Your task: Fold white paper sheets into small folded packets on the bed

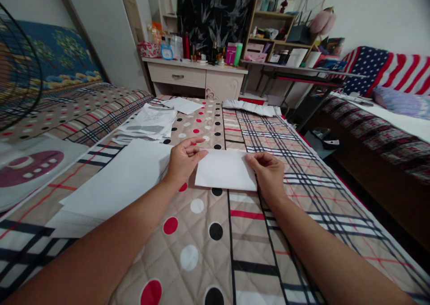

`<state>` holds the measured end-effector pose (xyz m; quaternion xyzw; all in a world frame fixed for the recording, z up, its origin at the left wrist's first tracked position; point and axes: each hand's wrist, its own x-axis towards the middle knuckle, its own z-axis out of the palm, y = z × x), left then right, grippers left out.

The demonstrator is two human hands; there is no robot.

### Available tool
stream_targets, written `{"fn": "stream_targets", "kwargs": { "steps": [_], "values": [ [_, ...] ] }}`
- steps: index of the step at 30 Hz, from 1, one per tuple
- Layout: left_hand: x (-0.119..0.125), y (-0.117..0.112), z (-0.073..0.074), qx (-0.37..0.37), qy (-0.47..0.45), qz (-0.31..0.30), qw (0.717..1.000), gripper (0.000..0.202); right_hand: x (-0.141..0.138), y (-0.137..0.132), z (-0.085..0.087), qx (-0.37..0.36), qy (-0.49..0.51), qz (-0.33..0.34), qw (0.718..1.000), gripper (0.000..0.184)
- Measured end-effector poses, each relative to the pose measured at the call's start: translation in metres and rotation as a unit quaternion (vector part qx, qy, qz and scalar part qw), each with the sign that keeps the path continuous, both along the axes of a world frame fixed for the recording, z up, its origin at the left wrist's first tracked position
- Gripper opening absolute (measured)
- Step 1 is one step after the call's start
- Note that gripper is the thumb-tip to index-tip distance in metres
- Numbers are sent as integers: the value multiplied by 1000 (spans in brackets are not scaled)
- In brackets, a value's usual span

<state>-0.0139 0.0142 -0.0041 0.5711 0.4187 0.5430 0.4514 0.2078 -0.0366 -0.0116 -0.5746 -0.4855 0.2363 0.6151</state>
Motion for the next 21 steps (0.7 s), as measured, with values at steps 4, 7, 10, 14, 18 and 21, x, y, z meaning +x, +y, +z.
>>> {"fn": "stream_targets", "kwargs": {
  "steps": [4, 7, 10, 14, 18, 21],
  "values": [
    [-2, 4, -7, 2, 119, 3, 993, 41, 3, 4, -1, -92, -175, -12, 980, 25],
    [-2, 6, -13, 54, 234, 17, 970, 33, 3, 4, 3, -144, -326, -24, 934, 20],
    [-1, 4, -13, 118, 355, 13, 927, 27, 2, 3, 8, -165, -406, -30, 898, 17],
    [-1, 1, -3, 223, 484, -1, 846, 22, 0, 4, 11, -178, -440, -31, 880, 16],
    [5, 3, 14, 270, 574, -85, 769, 23, -1, 5, 11, -196, -451, -28, 870, 16],
    [13, 4, 26, 225, 613, -154, 742, 20, -1, 5, 11, -194, -455, -21, 869, 16]
  ]
}}
